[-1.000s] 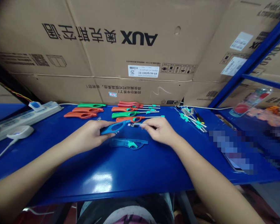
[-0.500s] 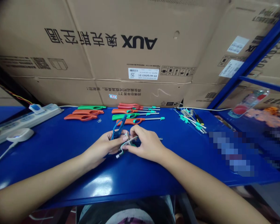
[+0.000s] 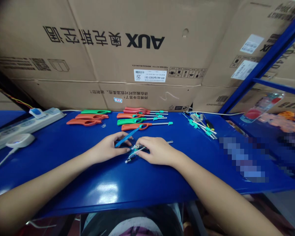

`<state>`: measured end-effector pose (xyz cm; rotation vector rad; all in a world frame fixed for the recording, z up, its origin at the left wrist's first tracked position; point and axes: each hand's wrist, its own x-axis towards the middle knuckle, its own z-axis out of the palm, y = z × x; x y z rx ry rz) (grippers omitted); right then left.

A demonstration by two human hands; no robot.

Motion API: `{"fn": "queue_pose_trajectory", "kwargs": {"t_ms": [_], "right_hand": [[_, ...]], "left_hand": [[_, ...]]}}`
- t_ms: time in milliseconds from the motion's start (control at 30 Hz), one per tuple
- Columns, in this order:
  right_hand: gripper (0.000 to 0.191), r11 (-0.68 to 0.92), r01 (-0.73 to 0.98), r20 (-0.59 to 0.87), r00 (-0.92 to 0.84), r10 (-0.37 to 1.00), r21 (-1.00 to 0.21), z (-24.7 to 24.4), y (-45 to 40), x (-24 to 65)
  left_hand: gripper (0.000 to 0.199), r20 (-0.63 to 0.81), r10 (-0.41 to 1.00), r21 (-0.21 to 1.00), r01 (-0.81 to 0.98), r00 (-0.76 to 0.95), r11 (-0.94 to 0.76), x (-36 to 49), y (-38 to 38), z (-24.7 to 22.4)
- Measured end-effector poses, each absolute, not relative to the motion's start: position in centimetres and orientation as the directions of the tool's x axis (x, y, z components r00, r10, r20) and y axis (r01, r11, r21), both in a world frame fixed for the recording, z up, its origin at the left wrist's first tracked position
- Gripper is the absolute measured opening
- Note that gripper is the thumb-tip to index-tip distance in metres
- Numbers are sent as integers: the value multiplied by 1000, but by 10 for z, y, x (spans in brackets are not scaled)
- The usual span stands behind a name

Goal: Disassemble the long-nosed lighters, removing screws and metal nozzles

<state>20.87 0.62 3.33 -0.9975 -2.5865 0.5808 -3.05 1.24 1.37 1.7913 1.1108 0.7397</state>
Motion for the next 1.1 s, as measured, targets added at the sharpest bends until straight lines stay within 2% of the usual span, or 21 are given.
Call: {"fn": "queue_pose_trajectory", "kwargs": {"t_ms": [100,267,467,533,600,700,733,767,867,967,1100], "right_hand": [[19,658,588,77,-715,695,-471,34,6,208],[16,657,590,104,-702,705,-469,37,7,210],[20,608,496,189,-658,729,-619,50,31,246],[23,560,574,229,-547,805,-598,53,46,265],[26,442,732,307,-324,895,-518,54,62,285],[26,95,905,327,51,944,-414,54,81,316],[26,-57,924,310,185,933,-378,54,86,325],[25,-134,921,305,255,918,-366,53,90,334],[23,-274,896,294,383,876,-351,50,98,355],[26,-332,877,297,438,848,-347,44,103,368],[59,-342,870,325,458,827,-356,34,109,374]], "left_hand": [[35,25,887,873,422,461,-244,-33,13,15],[41,33,868,843,452,495,-290,-34,11,19],[31,112,891,763,536,441,-361,-35,14,15],[30,145,897,712,586,417,-388,-36,15,14],[29,182,896,663,622,405,-416,-36,15,16],[30,234,875,618,630,425,-471,-34,11,21],[32,239,864,610,624,443,-488,-33,9,23],[33,236,854,605,617,464,-503,-32,7,25],[40,207,822,601,594,531,-535,-30,1,28],[48,165,795,594,585,583,-552,-29,-2,29],[55,125,798,560,621,590,-547,-30,-2,30]]}}
